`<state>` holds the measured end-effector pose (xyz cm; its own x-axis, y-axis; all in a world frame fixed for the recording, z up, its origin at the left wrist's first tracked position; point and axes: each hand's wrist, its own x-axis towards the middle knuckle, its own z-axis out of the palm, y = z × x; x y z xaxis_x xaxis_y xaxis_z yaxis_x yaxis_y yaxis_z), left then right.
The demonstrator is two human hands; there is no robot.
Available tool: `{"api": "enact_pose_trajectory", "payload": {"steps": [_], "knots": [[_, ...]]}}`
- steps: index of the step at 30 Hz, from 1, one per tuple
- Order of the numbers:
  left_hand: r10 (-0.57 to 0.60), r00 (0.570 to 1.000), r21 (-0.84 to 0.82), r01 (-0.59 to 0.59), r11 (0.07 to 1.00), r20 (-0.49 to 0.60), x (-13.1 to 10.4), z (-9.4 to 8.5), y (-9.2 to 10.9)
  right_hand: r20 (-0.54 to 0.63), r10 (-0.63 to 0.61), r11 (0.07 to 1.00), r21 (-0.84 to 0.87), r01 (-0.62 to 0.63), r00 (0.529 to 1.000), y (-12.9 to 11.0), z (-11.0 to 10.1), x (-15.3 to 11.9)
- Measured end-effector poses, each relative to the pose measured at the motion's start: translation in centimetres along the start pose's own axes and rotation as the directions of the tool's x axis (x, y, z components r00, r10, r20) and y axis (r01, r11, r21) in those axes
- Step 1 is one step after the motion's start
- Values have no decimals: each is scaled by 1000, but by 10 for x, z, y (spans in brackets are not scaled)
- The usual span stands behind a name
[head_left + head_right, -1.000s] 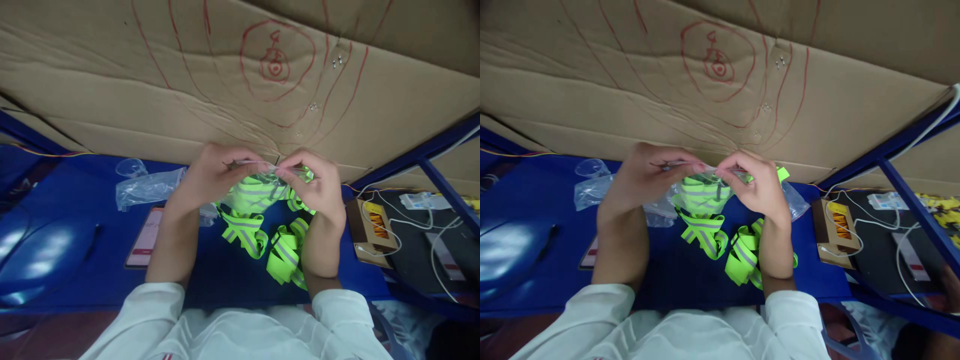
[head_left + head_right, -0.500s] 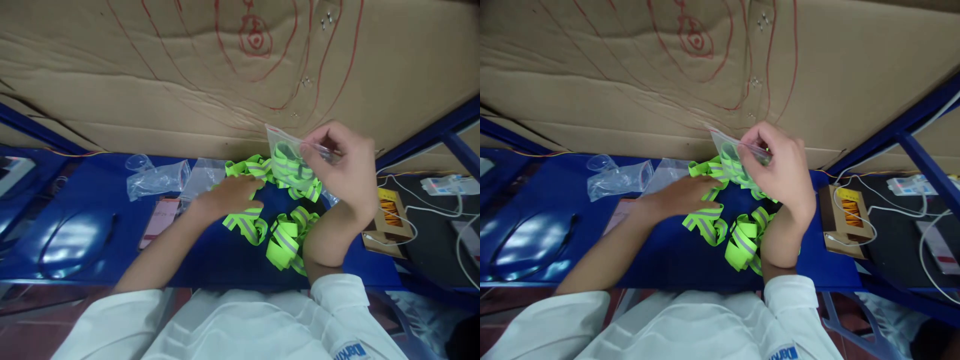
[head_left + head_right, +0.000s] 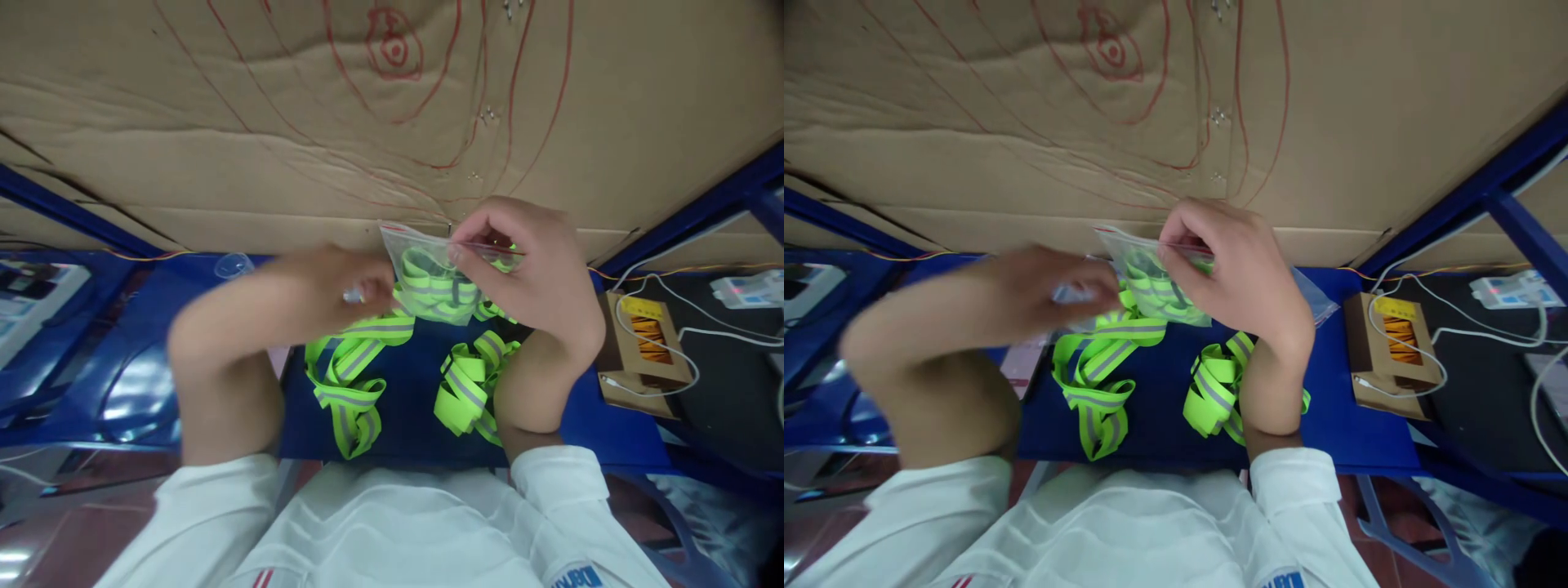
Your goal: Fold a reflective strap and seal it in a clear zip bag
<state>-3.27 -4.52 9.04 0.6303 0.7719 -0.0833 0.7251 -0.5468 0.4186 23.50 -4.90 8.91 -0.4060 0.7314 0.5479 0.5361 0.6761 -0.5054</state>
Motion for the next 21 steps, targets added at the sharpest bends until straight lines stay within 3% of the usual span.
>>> {"api": "enact_pose_trajectory", "payload": {"steps": [1, 2, 3, 4, 5, 6, 7, 8, 10, 12, 16, 21], "knots": [[29, 977, -55, -42, 998, -212, 4, -12, 2, -16, 2, 1000, -1, -2, 1000, 0, 0, -1], [47, 910, -128, -109, 986, -411, 9, -20, 4, -27, 2, 1000, 0, -2, 1000, 0, 0, -1], [55, 787, -208, -229, 951, -614, 17, -25, 6, -34, -6, 1000, 7, 6, 999, 0, 1, -1], [28, 632, -272, -373, 887, -774, 25, -27, 8, -43, -20, 1000, 20, 21, 999, 1, 3, 0], [-1, 524, -315, -510, 801, -851, 34, -25, 10, -45, -36, 999, 38, 38, 998, 3, 5, 1], [-13, 485, -349, -611, 710, -874, 42, -22, 11, -48, -54, 997, 59, 57, 997, 5, 7, 3], [-1, 505, -391, -667, 634, -863, 50, -17, 11, -52, -68, 994, 84, 72, 996, 8, 10, 5], [35, 557, -439, -690, 575, -830, 55, -10, 9, -52, -73, 991, 112, 78, 996, 11, 13, 8], [118, 678, -533, -663, 526, -726, 62, 2, 4, -32, -58, 981, 183, 63, 998, 16, 18, 13], [164, 750, -598, -622, 506, -641, 64, 12, -3, -23, -28, 963, 267, 33, 999, 21, 23, 17], [139, 794, -660, -576, 483, -591, 62, 17, -15, -90, 85, 941, 334, -50, 992, 28, 32, 21], [34, 827, -686, -489, 539, -562, 63, 11, -29, -152, 137, 955, 283, -90, 979, 29, 37, 24]]}}
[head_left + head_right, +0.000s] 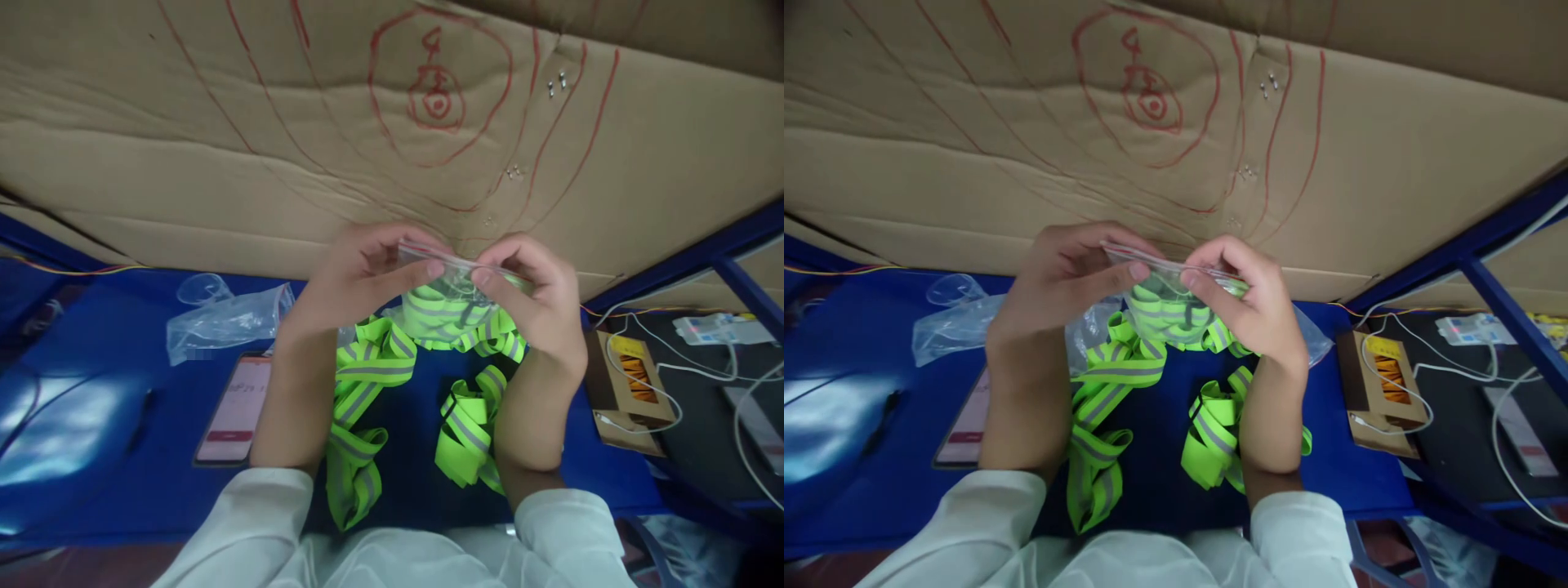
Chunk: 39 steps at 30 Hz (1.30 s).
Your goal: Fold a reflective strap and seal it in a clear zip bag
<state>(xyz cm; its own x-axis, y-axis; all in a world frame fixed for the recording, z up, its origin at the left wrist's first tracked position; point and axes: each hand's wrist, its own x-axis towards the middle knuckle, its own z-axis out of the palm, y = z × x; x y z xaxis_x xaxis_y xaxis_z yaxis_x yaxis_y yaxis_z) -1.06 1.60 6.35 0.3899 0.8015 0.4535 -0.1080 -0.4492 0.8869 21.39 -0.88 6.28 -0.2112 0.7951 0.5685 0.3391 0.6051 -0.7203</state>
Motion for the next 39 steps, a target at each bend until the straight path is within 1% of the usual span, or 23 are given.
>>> {"api": "enact_pose_trajectory", "payload": {"steps": [6, 10, 12, 17, 18, 20, 22, 23, 25, 28, 31, 35, 37, 39], "knots": [[-16, 996, 131, 27, 991, -86, 3, -3, -6, 33, -28, 982, -187, 33, 999, -7, 3, 1], [-31, 997, 216, 44, 975, -64, 4, -3, -3, 63, -38, 966, -252, 53, 997, -10, 5, 2], [-43, 998, 214, 50, 975, -35, 4, -4, -2, 53, -53, 965, -254, 65, 997, -9, 5, 1], [-78, 994, 131, 69, 989, 71, 2, -8, 0, 33, -62, 964, -259, 69, 998, -9, 2, -1], [-77, 995, 123, 68, 990, 66, 1, -9, 1, 28, -60, 963, -260, 65, 998, -9, 1, -1], [-59, 998, 126, 58, 990, 9, -1, -10, 2, 24, -58, 966, -252, 62, 998, -10, 0, -1], [-29, 998, 162, 38, 986, -54, -2, -12, 3, 44, -53, 968, -243, 62, 998, -11, 0, 0], [-7, 998, 186, 19, 982, -64, -3, -13, 4, 57, -51, 968, -243, 63, 997, -11, 1, 0], [39, 998, 244, -26, 970, -47, -3, -15, 5, 80, -41, 967, -249, 60, 996, -11, 3, 1], [83, 997, 322, -81, 943, 10, -3, -17, 6, 101, -31, 972, -228, 53, 994, -10, 7, 2], [82, 996, 355, -87, 931, 29, -5, -17, 7, 115, -46, 977, -202, 68, 992, -8, 10, 3], [74, 997, 366, -73, 928, 11, -8, -12, 7, 155, -56, 977, -194, 86, 986, -7, 10, 4], [92, 996, 401, -87, 912, 6, -9, -10, 8, 170, -61, 978, -184, 93, 984, -6, 11, 4], [105, 994, 439, -105, 892, 25, -9, -9, 9, 182, -72, 979, -177, 105, 981, -5, 14, 5]]}}
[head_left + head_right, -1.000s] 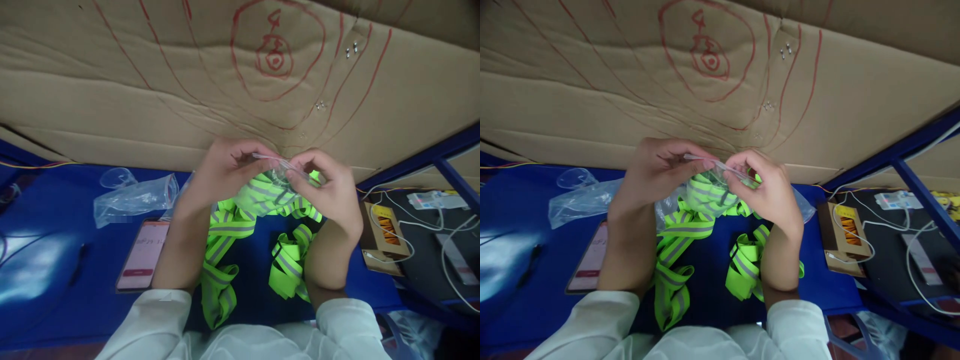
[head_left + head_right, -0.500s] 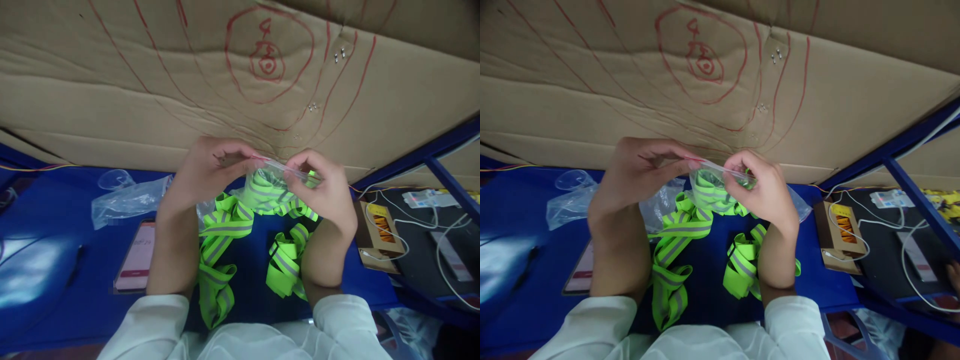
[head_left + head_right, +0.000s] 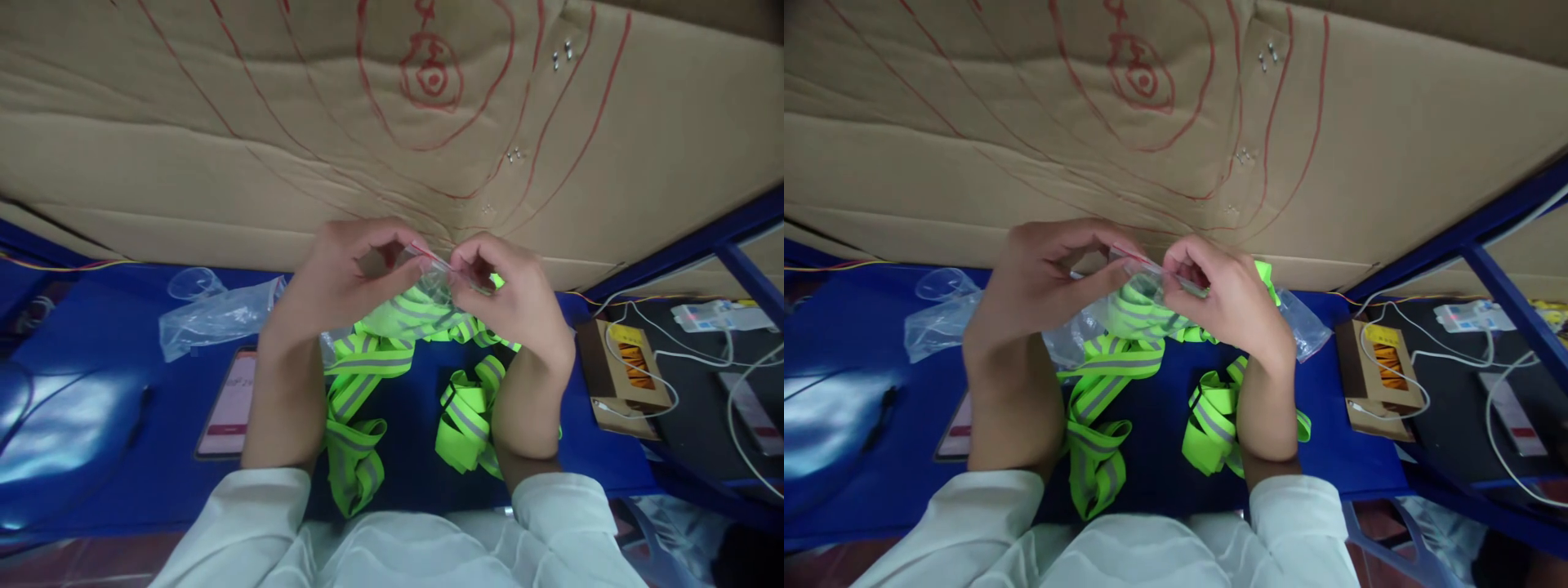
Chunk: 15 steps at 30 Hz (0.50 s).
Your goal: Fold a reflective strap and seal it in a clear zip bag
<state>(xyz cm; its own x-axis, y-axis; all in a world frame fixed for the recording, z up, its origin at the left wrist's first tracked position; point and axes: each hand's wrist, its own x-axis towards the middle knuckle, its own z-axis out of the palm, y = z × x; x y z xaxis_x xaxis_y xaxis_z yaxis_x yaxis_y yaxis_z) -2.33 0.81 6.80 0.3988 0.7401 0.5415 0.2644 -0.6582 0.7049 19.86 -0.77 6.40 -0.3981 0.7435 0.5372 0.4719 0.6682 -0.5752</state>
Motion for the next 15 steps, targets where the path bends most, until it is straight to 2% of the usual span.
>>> {"api": "enact_pose_trajectory", "payload": {"steps": [4, 9, 13, 15], "knots": [[-13, 998, 80, 9, 997, 57, -1, -2, 1, 50, -20, 1000, -20, 21, 999, 0, 4, 2], [-11, 1000, 107, 10, 994, 8, 0, 0, -7, 120, 50, 998, 27, -54, 991, 5, -3, 1], [9, 995, 52, -4, 999, -102, 1, 1, -9, 112, 50, 998, 36, -55, 992, 9, -15, -4], [-20, 998, 39, 23, 999, -65, 0, -3, -8, 56, 43, 999, 11, -44, 997, 8, -20, -7]]}}
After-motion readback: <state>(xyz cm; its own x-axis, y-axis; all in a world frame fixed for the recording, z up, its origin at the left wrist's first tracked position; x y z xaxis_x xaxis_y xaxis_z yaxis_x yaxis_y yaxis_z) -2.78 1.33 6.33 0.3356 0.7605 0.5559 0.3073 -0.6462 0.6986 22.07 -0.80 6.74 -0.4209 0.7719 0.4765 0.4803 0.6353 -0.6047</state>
